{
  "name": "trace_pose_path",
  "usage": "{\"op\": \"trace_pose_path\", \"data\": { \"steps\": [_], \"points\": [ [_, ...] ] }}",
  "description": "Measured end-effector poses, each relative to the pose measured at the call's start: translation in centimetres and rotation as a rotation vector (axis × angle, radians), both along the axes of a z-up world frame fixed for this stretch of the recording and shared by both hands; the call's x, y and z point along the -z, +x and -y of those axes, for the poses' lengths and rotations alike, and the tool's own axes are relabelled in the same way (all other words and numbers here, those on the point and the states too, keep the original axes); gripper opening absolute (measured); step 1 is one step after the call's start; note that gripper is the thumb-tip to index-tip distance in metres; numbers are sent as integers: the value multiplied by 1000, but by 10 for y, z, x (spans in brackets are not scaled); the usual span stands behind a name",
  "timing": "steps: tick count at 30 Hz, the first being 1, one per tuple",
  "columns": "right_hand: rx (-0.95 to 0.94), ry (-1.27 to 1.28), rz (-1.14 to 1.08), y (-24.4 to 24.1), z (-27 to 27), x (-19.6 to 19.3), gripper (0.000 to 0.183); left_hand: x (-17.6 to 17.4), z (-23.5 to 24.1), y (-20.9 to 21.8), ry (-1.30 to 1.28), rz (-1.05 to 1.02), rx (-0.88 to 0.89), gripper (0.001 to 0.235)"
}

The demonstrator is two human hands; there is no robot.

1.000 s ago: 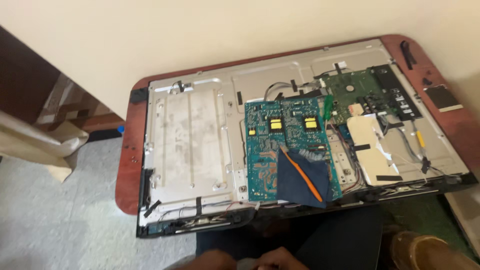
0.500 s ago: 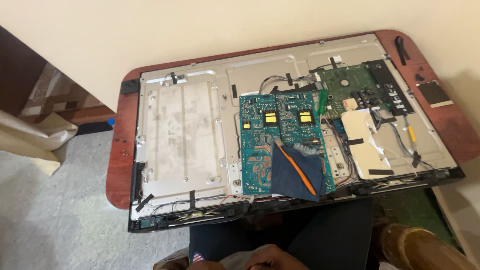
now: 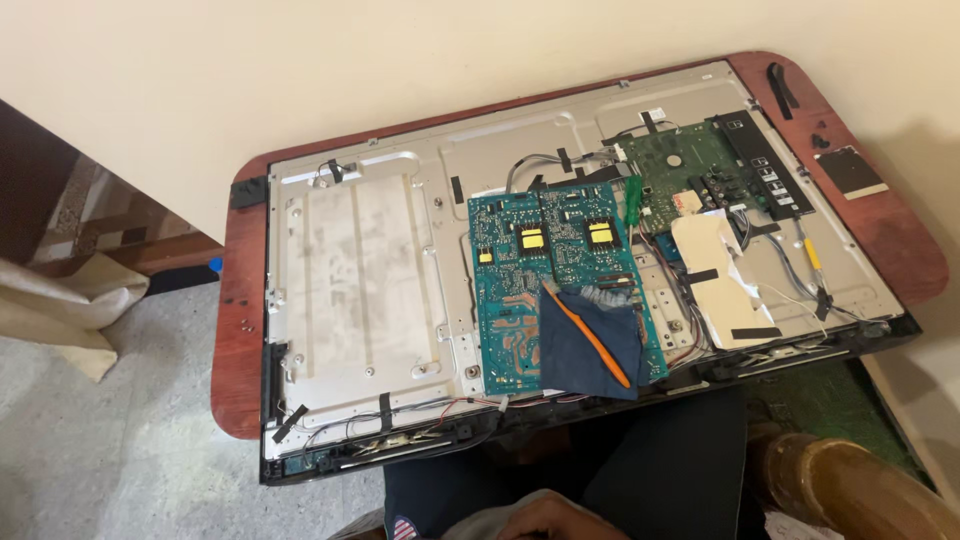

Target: The person wipes the surface of a green circuit board with a blue cloth and uses an orange plastic tool to scrape or clean specific areas. The person also handles small white connectors and wires near the board.

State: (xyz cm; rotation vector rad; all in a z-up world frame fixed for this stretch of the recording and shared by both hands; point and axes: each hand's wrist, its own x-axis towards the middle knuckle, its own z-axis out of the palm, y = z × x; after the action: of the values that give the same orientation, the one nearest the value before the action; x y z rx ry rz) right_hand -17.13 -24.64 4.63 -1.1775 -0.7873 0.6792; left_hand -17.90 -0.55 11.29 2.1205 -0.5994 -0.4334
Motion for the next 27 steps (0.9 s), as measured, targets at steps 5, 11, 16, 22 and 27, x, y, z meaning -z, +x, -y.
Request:
{"op": "trace_pose_path", "data": {
  "steps": [5,11,16,22,27],
  "points": [
    [-3,-14,-17,3,1,-11,30,4,7,7,-9,-8,-19,29],
    [270,156,134,-15,2,13,25,8,21,24,-45,-23,-46,29],
    [40,-230,108,-6,26,45,19,11,23,9,-67,-60,-134,30],
    [746,-287,71,55,59,26,24,12,48,72,-260,-69,-377,30],
    [1454,-175,-177,88,56,-7,22,39,65,174,-1027,-228,-726,33]
  ]
}}
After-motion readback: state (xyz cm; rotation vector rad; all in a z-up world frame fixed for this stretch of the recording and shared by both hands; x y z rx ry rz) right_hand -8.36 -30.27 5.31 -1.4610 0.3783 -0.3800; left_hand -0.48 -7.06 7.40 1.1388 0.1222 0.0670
